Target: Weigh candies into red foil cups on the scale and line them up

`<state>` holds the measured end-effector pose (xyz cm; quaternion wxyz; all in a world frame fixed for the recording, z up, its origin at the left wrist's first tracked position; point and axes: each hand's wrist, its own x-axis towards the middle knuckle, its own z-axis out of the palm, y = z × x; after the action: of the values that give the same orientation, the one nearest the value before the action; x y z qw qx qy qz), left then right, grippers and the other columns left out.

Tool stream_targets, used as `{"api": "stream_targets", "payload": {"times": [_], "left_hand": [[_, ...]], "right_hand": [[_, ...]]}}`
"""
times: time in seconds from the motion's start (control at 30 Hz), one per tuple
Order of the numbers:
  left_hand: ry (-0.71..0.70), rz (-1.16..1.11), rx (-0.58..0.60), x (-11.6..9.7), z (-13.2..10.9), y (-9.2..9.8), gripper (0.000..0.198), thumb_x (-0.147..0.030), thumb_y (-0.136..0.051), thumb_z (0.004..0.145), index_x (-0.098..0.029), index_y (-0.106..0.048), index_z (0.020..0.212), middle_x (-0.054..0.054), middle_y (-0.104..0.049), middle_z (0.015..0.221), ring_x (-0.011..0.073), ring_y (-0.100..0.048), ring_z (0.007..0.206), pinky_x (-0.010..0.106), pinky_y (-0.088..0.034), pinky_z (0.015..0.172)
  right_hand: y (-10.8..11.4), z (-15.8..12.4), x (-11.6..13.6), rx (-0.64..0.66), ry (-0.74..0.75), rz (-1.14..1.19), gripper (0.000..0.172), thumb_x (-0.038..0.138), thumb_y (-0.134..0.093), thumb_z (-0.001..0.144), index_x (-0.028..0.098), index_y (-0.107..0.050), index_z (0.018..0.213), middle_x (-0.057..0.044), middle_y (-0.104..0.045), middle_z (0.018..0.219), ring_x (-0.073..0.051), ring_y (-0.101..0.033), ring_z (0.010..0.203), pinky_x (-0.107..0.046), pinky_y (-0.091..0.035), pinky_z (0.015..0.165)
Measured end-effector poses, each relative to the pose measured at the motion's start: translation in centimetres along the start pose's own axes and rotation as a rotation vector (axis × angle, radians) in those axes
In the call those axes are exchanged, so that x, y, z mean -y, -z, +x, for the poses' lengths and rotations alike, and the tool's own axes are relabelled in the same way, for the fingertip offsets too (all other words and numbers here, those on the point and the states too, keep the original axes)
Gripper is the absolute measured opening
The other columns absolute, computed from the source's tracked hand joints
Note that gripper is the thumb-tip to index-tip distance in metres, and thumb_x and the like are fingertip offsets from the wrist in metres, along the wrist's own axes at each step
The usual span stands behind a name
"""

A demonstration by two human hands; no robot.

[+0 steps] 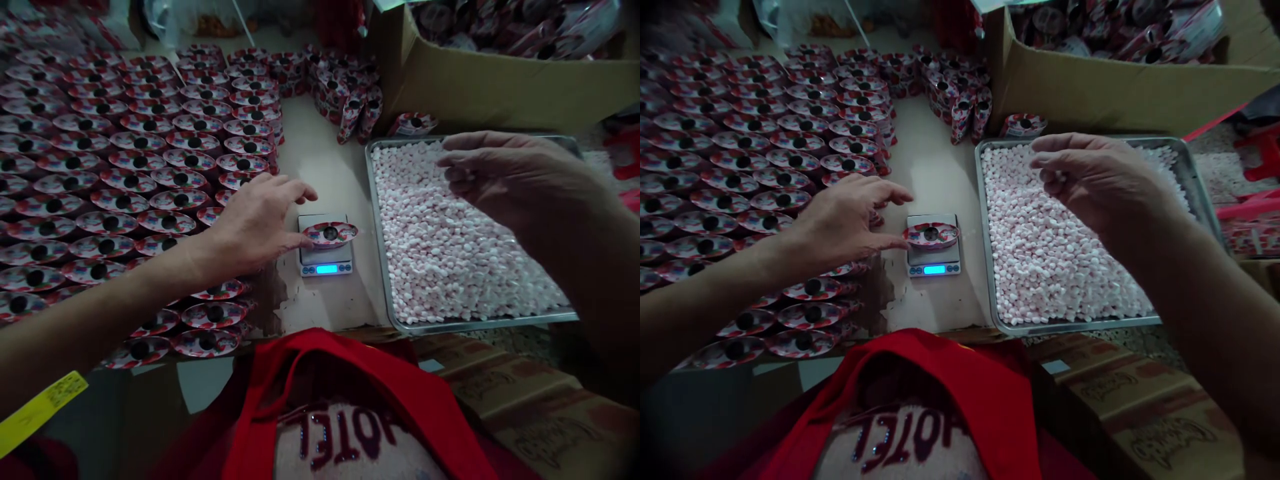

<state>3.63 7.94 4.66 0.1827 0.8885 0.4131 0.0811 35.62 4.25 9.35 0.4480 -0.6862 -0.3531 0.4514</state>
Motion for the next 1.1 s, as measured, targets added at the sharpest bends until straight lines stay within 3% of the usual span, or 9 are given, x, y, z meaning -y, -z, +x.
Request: {"api": "stream_targets", "payload": {"times": [0.1,0.2,0.33,0.5,0.67,0.8,0.87,0.93,1.1], "left_hand": [[0.009,0.152,0.1,-1.2,0.5,-0.4,0.065,-0.039,-0.089,0.083,-0.021,-0.063,0.139,0.01,-0.071,0.137,0.0362,-0.062,0.13,0.049,-0.048,0.112],[0.024,0.244,0.168,-2.4,0.5,-1.0,0.069,-0.039,-0.088,0.085,-0.02,-0.059,0.144,0.012,-0.067,0.141,0.037,-0.058,0.133,0.047,-0.046,0.112],[0.032,0.289,0.208,-3.1,0.6,-1.8,0.07,-0.041,-0.089,0.084,-0.021,-0.058,0.144,0.013,-0.066,0.14,0.0364,-0.058,0.131,0.046,-0.046,0.109],[0.024,0.244,0.195,-3.4,1.2,-2.9,0.071,-0.044,-0.091,0.083,-0.018,-0.06,0.141,0.015,-0.068,0.133,0.0366,-0.062,0.124,0.046,-0.051,0.101],[-0.097,0.008,0.239,-2.8,2.3,-4.1,0.027,-0.04,-0.073,0.1,-0.021,-0.07,0.119,0.008,-0.076,0.115,0.025,-0.071,0.105,0.034,-0.054,0.088],[-0.063,-0.05,0.053,0.4,6.7,-2.3,0.026,-0.045,-0.07,0.1,-0.023,-0.072,0.114,0.007,-0.079,0.112,0.0254,-0.074,0.101,0.035,-0.056,0.086],[-0.021,0.009,-0.055,2.8,10.4,-0.3,0.018,-0.034,-0.069,0.098,-0.023,-0.072,0.113,0.008,-0.078,0.114,0.0254,-0.074,0.103,0.035,-0.057,0.09],[0.036,0.137,-0.133,5.5,14.5,1.6,0.025,-0.024,-0.064,0.096,-0.023,-0.07,0.119,0.01,-0.075,0.123,0.0267,-0.072,0.113,0.036,-0.056,0.098],[0.112,0.269,-0.078,10.9,22.4,3.4,0.039,-0.022,-0.066,0.092,-0.02,-0.069,0.131,0.015,-0.072,0.137,0.0323,-0.07,0.125,0.039,-0.055,0.101]], "right_hand": [[2.2,0.0,-0.4,0.062,0.045,-0.092,0.016,0.014,-0.08,0.088,0.029,-0.083,0.09,-0.006,-0.069,0.099,-0.017,-0.06,0.081,-0.033,-0.056,0.072],[3.0,0.5,-0.8,0.1,0.014,-0.099,0.015,0.013,-0.081,0.082,0.025,-0.085,0.092,-0.007,-0.07,0.096,-0.015,-0.059,0.08,-0.029,-0.051,0.07],[2.2,2.0,-1.0,0.216,-0.014,-0.119,0.017,0.01,-0.08,0.08,0.021,-0.083,0.093,-0.005,-0.07,0.091,-0.012,-0.055,0.078,-0.028,-0.044,0.07],[0.8,4.3,-1.8,0.378,0.062,-0.152,0.025,0.023,-0.082,0.083,0.017,-0.079,0.107,-0.003,-0.069,0.087,-0.012,-0.05,0.072,-0.027,-0.037,0.066],[-2.2,8.7,-3.1,0.433,0.303,-0.292,0.033,0.045,-0.078,0.082,0.02,-0.077,0.104,-0.004,-0.073,0.088,-0.018,-0.059,0.078,-0.03,-0.045,0.07],[-6.3,13.1,-2.1,0.326,0.6,-0.544,0.021,0.033,-0.065,0.091,0.019,-0.078,0.099,-0.005,-0.078,0.092,-0.022,-0.068,0.087,-0.032,-0.048,0.079],[-8.2,14.7,-1.0,0.268,0.656,-0.74,0.022,0.027,-0.062,0.096,0.018,-0.079,0.108,-0.007,-0.082,0.101,-0.023,-0.073,0.094,-0.032,-0.048,0.084],[-9.7,16.1,0.0,0.196,0.652,-0.974,0.027,0.026,-0.06,0.1,0.02,-0.079,0.117,-0.009,-0.083,0.107,-0.025,-0.076,0.099,-0.032,-0.047,0.084],[-11.7,19.0,2.5,0.097,0.666,-1.197,0.033,0.032,-0.054,0.106,0.021,-0.078,0.126,-0.013,-0.082,0.118,-0.031,-0.077,0.112,-0.035,-0.047,0.083]]}}
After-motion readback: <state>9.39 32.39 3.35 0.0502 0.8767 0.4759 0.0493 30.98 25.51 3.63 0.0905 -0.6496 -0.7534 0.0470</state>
